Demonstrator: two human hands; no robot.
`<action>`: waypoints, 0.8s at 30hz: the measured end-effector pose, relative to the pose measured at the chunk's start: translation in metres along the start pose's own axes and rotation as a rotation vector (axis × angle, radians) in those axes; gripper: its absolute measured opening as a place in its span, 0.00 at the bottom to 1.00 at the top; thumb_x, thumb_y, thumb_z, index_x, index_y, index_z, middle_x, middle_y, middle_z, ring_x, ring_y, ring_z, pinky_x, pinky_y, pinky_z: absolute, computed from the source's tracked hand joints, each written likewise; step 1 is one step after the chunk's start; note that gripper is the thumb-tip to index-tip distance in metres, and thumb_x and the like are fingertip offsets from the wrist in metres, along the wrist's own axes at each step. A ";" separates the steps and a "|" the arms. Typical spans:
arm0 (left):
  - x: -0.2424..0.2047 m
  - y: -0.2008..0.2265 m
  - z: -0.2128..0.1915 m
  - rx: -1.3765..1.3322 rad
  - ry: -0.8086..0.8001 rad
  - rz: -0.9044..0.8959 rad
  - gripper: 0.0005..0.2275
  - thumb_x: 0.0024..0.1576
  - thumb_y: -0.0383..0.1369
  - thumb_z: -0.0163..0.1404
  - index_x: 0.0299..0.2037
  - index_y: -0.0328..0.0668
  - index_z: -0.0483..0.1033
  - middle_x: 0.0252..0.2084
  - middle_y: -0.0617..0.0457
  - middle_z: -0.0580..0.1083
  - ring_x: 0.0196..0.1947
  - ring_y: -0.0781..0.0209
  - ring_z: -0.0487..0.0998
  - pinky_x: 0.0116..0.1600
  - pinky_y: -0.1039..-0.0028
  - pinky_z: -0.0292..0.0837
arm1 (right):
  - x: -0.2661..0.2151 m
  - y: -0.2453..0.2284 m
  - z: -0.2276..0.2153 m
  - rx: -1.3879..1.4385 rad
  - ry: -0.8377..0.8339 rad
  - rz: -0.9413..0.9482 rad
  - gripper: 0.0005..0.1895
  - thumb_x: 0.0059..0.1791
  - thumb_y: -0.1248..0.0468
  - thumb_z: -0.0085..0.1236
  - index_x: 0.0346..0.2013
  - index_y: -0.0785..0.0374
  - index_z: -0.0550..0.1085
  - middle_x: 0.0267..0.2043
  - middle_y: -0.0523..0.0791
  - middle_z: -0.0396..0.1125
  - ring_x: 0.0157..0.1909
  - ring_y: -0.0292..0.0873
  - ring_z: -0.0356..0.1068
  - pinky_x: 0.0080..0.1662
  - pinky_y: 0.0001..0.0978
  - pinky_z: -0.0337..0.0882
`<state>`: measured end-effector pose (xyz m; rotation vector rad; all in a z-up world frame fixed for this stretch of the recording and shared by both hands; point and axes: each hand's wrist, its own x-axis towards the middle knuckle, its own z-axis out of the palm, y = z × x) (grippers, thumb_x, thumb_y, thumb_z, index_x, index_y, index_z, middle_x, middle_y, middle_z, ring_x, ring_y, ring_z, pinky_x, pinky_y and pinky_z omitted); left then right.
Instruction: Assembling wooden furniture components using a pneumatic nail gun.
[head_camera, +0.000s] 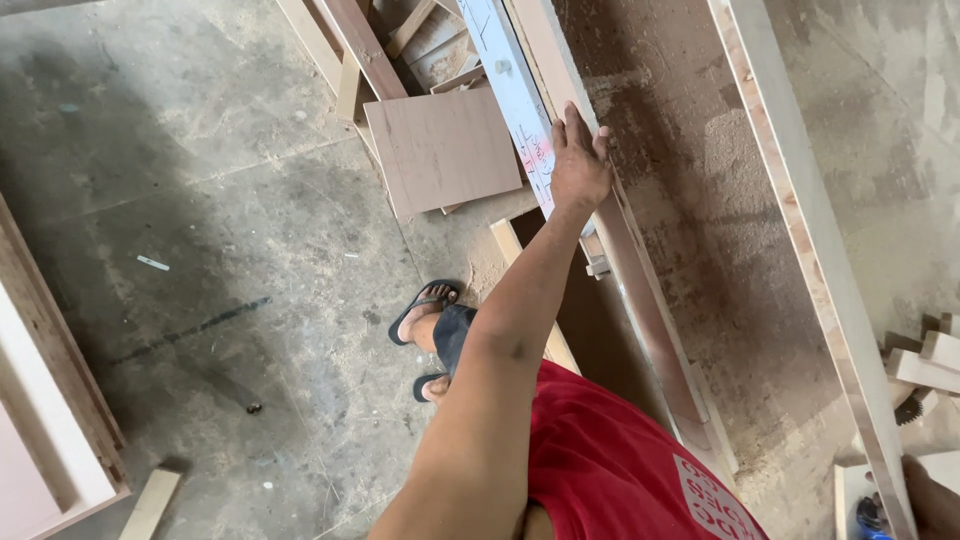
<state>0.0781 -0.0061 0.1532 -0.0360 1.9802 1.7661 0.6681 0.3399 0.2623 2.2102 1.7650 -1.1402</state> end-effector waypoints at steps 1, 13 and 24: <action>-0.003 -0.001 0.001 0.041 0.037 0.030 0.33 0.64 0.54 0.29 0.78 0.59 0.36 0.80 0.43 0.45 0.69 0.33 0.67 0.59 0.44 0.74 | 0.001 -0.004 -0.001 -0.014 0.012 0.001 0.38 0.66 0.35 0.42 0.48 0.74 0.69 0.26 0.56 0.57 0.23 0.55 0.55 0.26 0.48 0.56; 0.004 0.002 -0.010 -0.051 -0.014 0.012 0.31 0.64 0.51 0.25 0.78 0.56 0.39 0.81 0.42 0.42 0.74 0.40 0.60 0.70 0.45 0.59 | -0.070 -0.032 0.053 -0.291 0.223 0.021 0.42 0.66 0.38 0.36 0.56 0.81 0.73 0.47 0.71 0.66 0.47 0.73 0.66 0.47 0.61 0.62; 0.025 0.028 -0.019 0.017 0.112 0.078 0.38 0.60 0.58 0.22 0.75 0.42 0.50 0.77 0.45 0.56 0.68 0.41 0.68 0.69 0.50 0.62 | 0.005 0.010 0.080 -0.403 0.434 0.157 0.56 0.60 0.32 0.31 0.66 0.93 0.63 0.65 0.78 0.60 0.65 0.79 0.59 0.61 0.62 0.55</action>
